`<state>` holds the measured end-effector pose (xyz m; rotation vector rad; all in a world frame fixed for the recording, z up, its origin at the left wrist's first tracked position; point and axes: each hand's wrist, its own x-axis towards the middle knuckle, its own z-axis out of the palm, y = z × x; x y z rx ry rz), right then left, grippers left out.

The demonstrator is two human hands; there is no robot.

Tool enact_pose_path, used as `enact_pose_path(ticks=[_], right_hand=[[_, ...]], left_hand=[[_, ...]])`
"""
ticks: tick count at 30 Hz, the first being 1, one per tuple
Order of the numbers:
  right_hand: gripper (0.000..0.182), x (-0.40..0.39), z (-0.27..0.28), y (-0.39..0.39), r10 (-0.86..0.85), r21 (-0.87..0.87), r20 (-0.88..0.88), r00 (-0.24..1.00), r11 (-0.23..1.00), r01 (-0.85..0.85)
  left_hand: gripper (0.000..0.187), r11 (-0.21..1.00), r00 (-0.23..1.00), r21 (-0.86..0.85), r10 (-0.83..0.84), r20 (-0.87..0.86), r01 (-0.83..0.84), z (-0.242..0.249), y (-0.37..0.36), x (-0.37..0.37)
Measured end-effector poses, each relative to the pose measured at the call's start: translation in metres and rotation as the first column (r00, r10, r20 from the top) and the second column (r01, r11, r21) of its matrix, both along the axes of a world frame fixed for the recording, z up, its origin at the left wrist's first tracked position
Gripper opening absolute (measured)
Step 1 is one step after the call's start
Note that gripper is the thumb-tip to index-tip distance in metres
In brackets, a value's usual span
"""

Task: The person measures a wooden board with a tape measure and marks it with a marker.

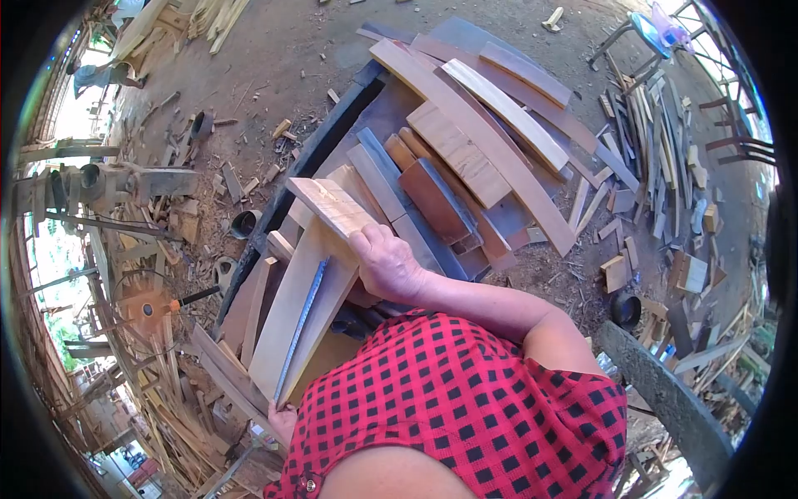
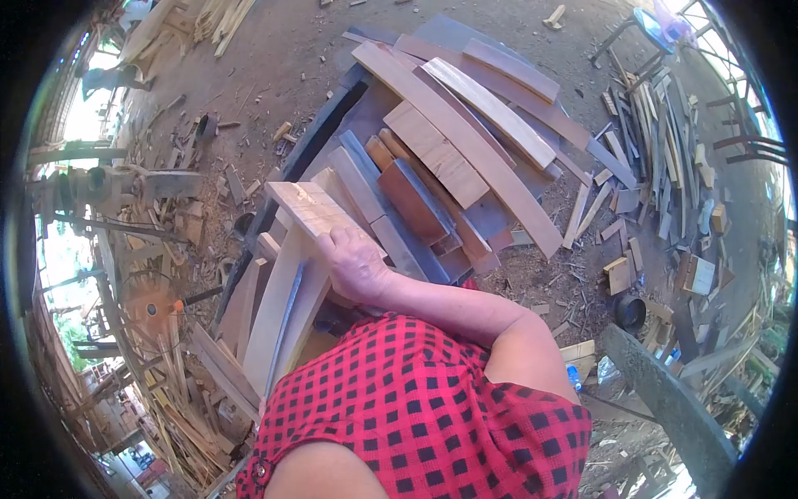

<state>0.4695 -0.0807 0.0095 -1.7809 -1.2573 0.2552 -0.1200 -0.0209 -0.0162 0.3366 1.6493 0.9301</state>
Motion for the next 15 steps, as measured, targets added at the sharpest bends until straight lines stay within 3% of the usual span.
enact_pose_path(ticks=[3, 5, 7, 8, 9, 10, 12, 14, 15], right_hand=[[0.031, 0.012, 0.007, -0.002, 0.061, -0.047, -0.045, 0.997, 0.997, -0.064], [0.031, 0.026, 0.012, -0.005, 0.103, -0.081, -0.262, 0.96, 0.988, -0.129], [0.033, 0.033, -0.002, -0.009, 0.006, -0.093, -0.477, 0.879, 0.994, -0.057], [0.034, 0.041, -0.005, -0.014, -0.014, -0.114, -0.535, 0.845, 0.992, -0.055], [0.034, 0.048, 0.001, -0.018, -0.045, -0.149, -0.497, 0.866, 0.988, -0.034], [0.033, 0.055, 0.006, -0.021, -0.078, -0.183, -0.456, 0.886, 0.983, -0.008], [0.023, 0.062, 0.004, -0.027, -0.112, -0.113, -0.4, 0.91, 0.991, 0.073], [0.026, 0.069, 0.001, -0.033, -0.126, -0.205, -0.16, 0.979, 0.975, 0.092], [0.026, 0.073, -0.001, -0.035, -0.131, -0.212, -0.157, 0.979, 0.973, 0.097]], left_hand=[[0.015, 0.999, 1.0, 0.039, 0.011, 0.015, -0.012, -0.015, -0.001, -0.024], [0.014, 0.997, 0.998, -0.052, 0.058, 0.024, -0.057, -0.022, 0.006, -0.042], [0.013, 0.984, 0.993, -0.144, 0.11, 0.034, -0.105, -0.035, 0.012, -0.065], [0.035, 0.991, 0.997, -0.134, -0.015, 0.081, 0.026, -0.041, 0.011, -0.081], [0.057, 0.98, 0.981, -0.119, -0.144, 0.127, 0.16, -0.045, 0.011, -0.095], [0.057, 0.981, 0.983, -0.123, -0.136, 0.126, 0.152, -0.048, 0.012, -0.105], [0.053, 0.978, 0.934, -0.115, -0.128, 0.333, 0.176, -0.052, 0.013, -0.118], [0.053, 0.976, 0.911, -0.095, -0.147, 0.385, 0.198, -0.053, 0.013, -0.124], [0.054, 0.973, 0.887, -0.069, -0.171, 0.43, 0.221, -0.049, 0.014, -0.11]])
